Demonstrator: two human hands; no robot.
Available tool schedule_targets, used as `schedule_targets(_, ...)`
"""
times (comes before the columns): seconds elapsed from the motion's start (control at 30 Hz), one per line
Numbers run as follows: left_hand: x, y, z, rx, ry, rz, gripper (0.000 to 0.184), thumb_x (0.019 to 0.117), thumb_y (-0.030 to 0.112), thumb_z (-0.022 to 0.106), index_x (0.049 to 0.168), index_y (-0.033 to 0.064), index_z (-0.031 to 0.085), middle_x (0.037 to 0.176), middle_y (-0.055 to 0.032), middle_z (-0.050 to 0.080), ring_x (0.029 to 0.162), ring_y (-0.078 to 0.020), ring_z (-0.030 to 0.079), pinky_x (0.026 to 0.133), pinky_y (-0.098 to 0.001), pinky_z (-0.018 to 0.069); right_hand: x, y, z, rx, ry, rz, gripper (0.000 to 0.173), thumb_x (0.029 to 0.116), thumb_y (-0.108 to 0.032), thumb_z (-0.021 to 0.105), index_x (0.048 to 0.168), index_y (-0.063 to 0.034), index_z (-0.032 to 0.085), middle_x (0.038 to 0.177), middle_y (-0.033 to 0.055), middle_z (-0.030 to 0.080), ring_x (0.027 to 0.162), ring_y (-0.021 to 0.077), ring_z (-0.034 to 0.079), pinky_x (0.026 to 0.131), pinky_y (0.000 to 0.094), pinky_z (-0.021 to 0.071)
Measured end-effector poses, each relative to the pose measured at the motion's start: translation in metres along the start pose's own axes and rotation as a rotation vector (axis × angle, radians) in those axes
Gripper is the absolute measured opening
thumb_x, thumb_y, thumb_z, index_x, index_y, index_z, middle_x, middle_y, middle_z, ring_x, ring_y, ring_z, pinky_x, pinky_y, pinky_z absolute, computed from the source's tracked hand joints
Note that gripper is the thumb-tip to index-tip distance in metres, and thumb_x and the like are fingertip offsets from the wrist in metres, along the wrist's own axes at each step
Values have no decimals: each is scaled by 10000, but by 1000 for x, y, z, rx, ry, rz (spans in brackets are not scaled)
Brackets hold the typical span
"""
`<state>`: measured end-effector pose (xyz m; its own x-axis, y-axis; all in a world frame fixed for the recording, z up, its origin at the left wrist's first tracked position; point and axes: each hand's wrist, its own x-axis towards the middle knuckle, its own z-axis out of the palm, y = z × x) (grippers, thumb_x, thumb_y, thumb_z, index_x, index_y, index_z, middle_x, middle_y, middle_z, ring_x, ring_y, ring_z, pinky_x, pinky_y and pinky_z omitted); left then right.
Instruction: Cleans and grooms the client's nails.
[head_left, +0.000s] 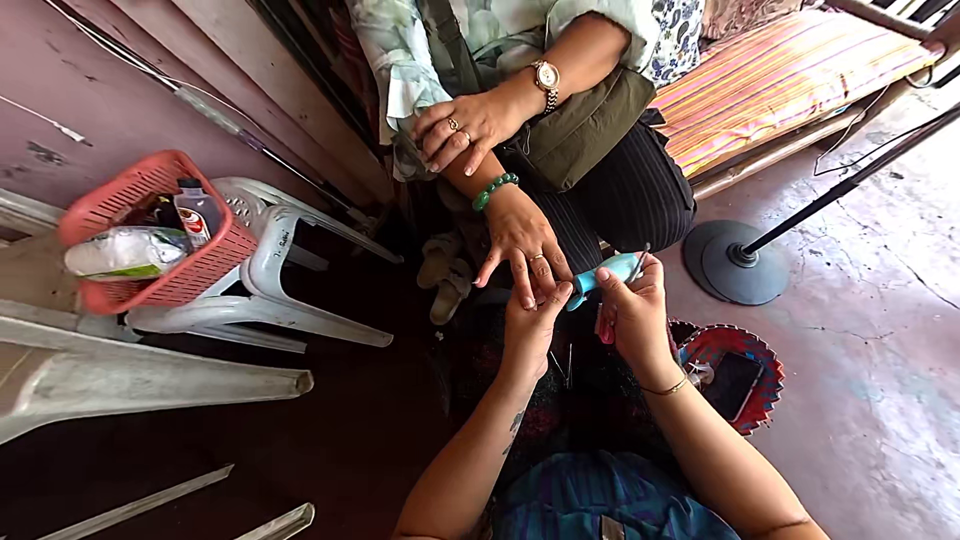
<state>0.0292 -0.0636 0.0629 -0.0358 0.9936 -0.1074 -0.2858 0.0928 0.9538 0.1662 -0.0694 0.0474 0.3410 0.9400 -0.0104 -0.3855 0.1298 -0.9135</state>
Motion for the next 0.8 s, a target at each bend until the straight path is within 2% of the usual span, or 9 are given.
schedule_targets(0.1,3,-6,9,-44,57,41,342,844,-41,758,1148,-7,605,974,-67,662,926,-126,650,870,-280,554,3,3,2,82,-24,75,352,950,-39,670,1169,-102,402,566,-6,469,388,54,436,386,200,419)
schedule_targets(0.17,4,-9,11,-78,52,48,449,797,-112,756,1186,-15,554,954,-73,638,898,-130,648,860,-284,565,8,-1,-3,197,-10,223,97,1033,-95,566,1082,-91,482,562,-19,465,394,31,388,394,176,365)
schedule_targets(0.23,1,-8,10,-75,35,21,498,803,-114,740,1231,2,513,1005,-67,625,936,-122,640,873,-279,560,13,-1,-12,325,24,419,204,1086,-231,498,977,-78,578,580,-26,501,386,8,368,373,148,341)
schedule_targets(0.3,2,-5,10,-71,71,-5,356,865,-31,732,1187,9,586,979,-61,667,930,-128,650,850,-290,545,16,1,-21,379,31,498,256,1096,-270,473,986,-63,578,611,-18,527,382,5,372,363,141,345)
schedule_targets(0.37,4,-4,7,-61,55,9,271,867,-53,720,1107,10,612,898,-48,684,867,-120,668,818,-275,559,14,3,-26,388,34,496,244,1099,-252,466,992,-60,571,620,-9,541,378,5,378,358,143,349)
schedule_targets(0.47,6,-4,-5,28,-87,41,379,763,-131,730,1093,3,602,959,-68,675,926,-142,662,861,-288,562,12,4,-26,374,50,469,229,1098,-222,466,978,-59,574,614,-3,545,378,7,373,357,146,339)
schedule_targets(0.63,14,-12,-28,335,-214,132,606,811,35,733,1367,23,491,1288,-91,613,1209,-181,599,991,-371,527,14,-1,-23,291,37,302,150,1070,-130,514,950,-67,578,570,-8,521,378,9,378,368,152,345)
schedule_targets(0.73,24,-13,-23,324,-98,162,492,867,33,767,1314,-10,564,1253,-119,630,1165,-158,626,968,-325,552,21,-4,-16,217,48,212,67,1038,-96,575,990,-77,532,567,-7,490,381,26,376,373,166,350)
schedule_targets(0.8,32,-13,-14,178,-61,148,392,856,-67,733,1225,-17,609,1114,-81,671,1013,-126,669,909,-293,570,27,-6,-9,177,51,158,84,1019,-78,602,1053,-70,527,592,14,512,387,35,387,374,167,353)
